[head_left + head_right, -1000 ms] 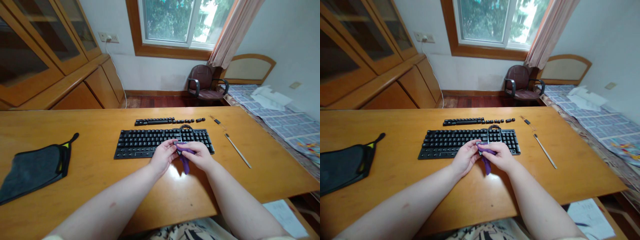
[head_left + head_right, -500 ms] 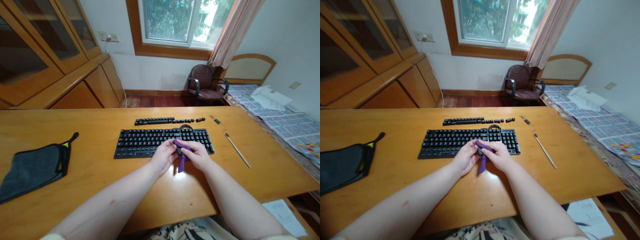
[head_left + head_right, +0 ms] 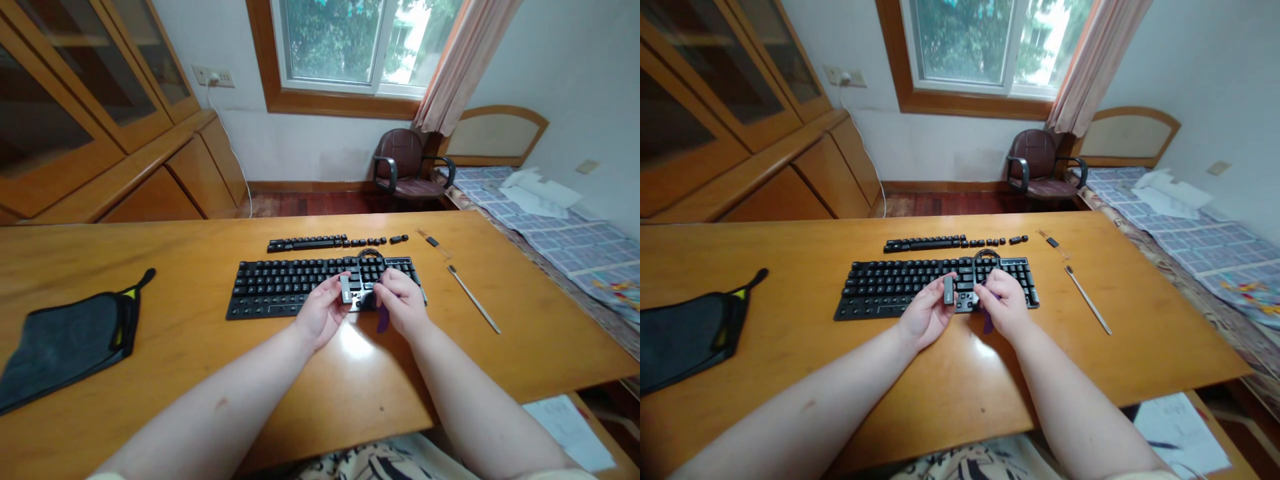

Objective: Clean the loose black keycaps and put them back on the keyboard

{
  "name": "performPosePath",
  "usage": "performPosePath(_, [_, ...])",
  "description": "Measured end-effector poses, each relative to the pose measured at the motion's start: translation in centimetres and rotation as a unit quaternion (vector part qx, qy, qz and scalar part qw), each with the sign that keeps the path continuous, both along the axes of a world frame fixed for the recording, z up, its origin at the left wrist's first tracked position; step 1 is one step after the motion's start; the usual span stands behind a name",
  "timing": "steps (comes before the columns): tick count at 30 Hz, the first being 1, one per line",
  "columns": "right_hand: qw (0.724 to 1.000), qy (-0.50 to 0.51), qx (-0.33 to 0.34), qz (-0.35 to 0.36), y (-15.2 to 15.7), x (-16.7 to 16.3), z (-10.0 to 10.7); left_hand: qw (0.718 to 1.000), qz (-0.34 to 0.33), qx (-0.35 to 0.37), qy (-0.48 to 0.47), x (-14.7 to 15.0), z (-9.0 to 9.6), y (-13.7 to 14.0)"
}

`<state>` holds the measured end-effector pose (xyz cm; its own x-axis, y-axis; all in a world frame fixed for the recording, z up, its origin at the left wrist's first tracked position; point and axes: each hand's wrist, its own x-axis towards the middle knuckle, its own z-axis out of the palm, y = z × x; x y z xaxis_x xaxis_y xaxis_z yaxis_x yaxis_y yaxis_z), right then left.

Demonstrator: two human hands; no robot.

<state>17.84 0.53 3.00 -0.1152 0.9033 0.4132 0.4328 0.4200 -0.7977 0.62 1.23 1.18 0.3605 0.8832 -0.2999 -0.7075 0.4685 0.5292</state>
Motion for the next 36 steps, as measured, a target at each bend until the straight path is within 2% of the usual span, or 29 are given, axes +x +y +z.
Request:
performPosePath(2, [0.999, -0.011, 0.000, -0.044, 0.3, 0.0, 0.0, 1.000, -0.023, -0.007, -0.002, -0.1, 0.2, -0.1])
performPosePath(5, [0.999, -0.029, 0.008, -0.036, 0.5, 0.0, 0.2, 0.998, -0.059, -0.011, 0.008, 0.0, 0.2, -0.3])
performPosePath(7, [0.998, -0.050, 0.027, 0.009, 0.6, 0.0, 0.3, 0.997, -0.079, 0.000, 0.022, 0.1, 0.2, -0.4])
performPosePath(11, [0.983, -0.103, 0.037, 0.146, 0.6, 0.6, 0.6, 0.994, -0.086, 0.033, 0.053, 0.4, 0.0, -0.4])
performPosePath(13, [0.978, -0.113, 0.026, 0.171, 0.7, 0.8, 0.8, 0.993, -0.086, 0.045, 0.062, 0.4, -0.1, -0.3])
performPosePath(19, [0.979, -0.121, 0.012, 0.165, 0.8, 0.7, 0.9, 0.988, -0.089, 0.069, 0.102, 0.5, -0.4, -0.3])
performPosePath(22, [0.985, -0.145, 0.017, 0.095, 1.1, 0.8, 0.5, 0.980, -0.036, 0.085, 0.174, 0.6, -0.4, -0.5])
performPosePath(24, [0.987, -0.160, 0.008, 0.027, 1.3, 0.8, 0.2, 0.953, 0.022, 0.129, 0.274, 0.5, -0.4, -0.8])
performPosePath(27, [0.984, -0.169, -0.052, -0.035, 1.5, 0.6, -0.3, 0.871, 0.085, 0.232, 0.425, 0.2, -0.6, -1.0])
performPosePath(30, [0.980, -0.151, -0.121, -0.042, 1.4, 0.1, -0.5, 0.794, 0.108, 0.313, 0.509, -0.1, -0.9, -1.1])
performPosePath(36, [0.977, -0.107, -0.183, -0.017, 1.0, -0.3, -0.5, 0.689, 0.097, 0.397, 0.599, -0.5, -0.8, -1.2])
